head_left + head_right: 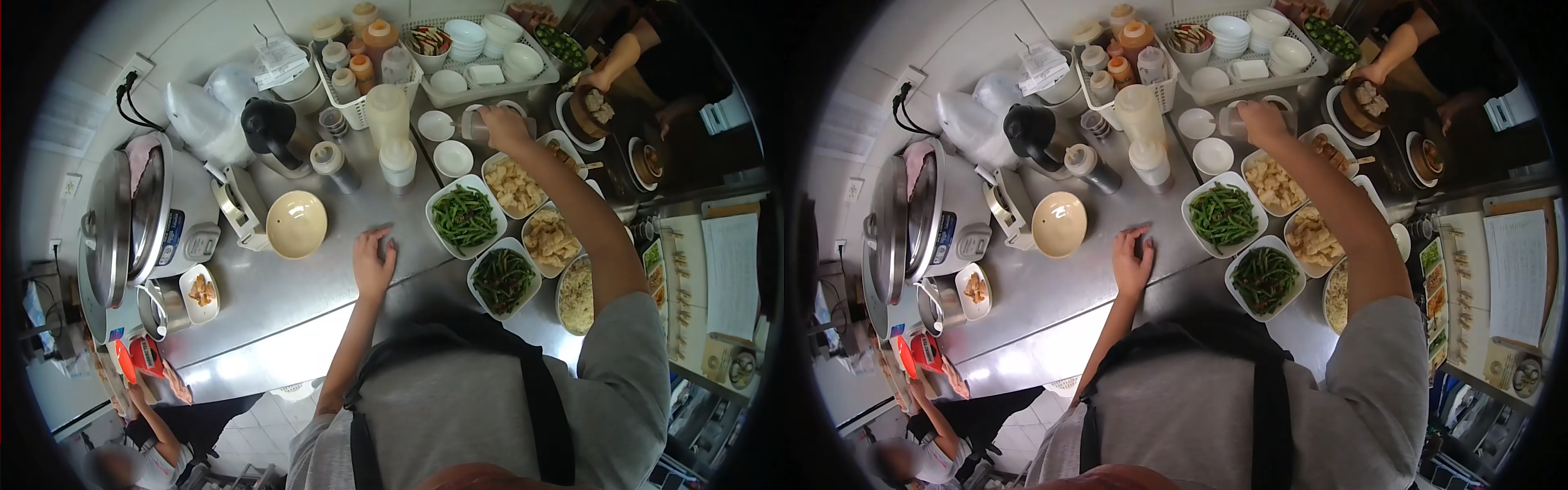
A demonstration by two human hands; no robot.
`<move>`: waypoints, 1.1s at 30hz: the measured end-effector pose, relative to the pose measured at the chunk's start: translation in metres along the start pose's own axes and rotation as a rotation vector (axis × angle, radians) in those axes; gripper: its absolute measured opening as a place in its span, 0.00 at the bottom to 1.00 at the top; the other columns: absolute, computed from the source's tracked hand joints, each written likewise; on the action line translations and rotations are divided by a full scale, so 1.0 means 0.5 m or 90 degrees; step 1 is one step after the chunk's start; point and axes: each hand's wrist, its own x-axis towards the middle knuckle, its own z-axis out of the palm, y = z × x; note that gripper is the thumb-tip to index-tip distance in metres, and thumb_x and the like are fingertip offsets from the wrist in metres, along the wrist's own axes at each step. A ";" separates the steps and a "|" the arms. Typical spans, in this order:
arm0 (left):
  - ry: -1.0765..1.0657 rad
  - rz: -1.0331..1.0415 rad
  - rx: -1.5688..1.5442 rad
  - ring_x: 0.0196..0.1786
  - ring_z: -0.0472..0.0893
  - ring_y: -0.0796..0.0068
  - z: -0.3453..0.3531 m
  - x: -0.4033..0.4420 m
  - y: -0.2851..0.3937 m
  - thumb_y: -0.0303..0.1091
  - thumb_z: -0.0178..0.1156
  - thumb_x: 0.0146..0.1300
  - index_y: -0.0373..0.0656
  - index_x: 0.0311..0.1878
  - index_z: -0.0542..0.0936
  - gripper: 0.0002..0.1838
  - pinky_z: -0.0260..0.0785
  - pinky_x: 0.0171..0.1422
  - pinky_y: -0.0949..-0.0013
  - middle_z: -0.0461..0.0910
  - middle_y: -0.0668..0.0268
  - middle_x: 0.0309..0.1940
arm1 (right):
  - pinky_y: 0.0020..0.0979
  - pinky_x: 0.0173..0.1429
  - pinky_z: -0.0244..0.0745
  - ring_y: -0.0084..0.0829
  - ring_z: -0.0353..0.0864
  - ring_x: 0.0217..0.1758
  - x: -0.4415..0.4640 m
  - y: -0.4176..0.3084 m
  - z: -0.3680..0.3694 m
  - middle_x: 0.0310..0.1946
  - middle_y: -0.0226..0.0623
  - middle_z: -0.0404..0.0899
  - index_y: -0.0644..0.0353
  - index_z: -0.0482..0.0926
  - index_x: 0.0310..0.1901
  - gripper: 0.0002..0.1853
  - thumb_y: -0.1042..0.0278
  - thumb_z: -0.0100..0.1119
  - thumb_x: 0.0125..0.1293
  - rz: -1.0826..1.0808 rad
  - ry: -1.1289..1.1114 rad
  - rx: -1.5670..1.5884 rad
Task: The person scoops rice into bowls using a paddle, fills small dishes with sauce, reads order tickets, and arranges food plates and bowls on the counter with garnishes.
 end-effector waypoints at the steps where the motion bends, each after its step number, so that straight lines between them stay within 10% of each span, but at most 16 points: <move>1: -0.002 -0.002 -0.001 0.44 0.73 0.56 -0.001 0.000 0.001 0.30 0.60 0.54 0.42 0.46 0.79 0.14 0.66 0.50 0.61 0.75 0.57 0.39 | 0.41 0.48 0.76 0.45 0.80 0.46 0.003 -0.001 0.004 0.40 0.44 0.80 0.58 0.75 0.43 0.20 0.73 0.66 0.45 -0.014 0.018 -0.005; 15: 0.001 0.004 -0.013 0.45 0.74 0.56 0.000 0.003 -0.003 0.28 0.60 0.53 0.42 0.45 0.79 0.14 0.66 0.52 0.61 0.76 0.57 0.42 | 0.36 0.42 0.78 0.39 0.83 0.38 0.077 -0.021 0.053 0.32 0.37 0.82 0.55 0.81 0.37 0.08 0.71 0.54 0.57 -0.009 0.031 -0.161; 33: -0.004 0.004 -0.018 0.45 0.73 0.56 0.001 0.003 -0.005 0.28 0.60 0.53 0.42 0.44 0.79 0.13 0.66 0.52 0.62 0.76 0.57 0.43 | 0.40 0.52 0.74 0.42 0.79 0.49 0.028 0.001 0.017 0.45 0.45 0.80 0.52 0.75 0.54 0.29 0.70 0.68 0.46 0.137 -0.048 0.070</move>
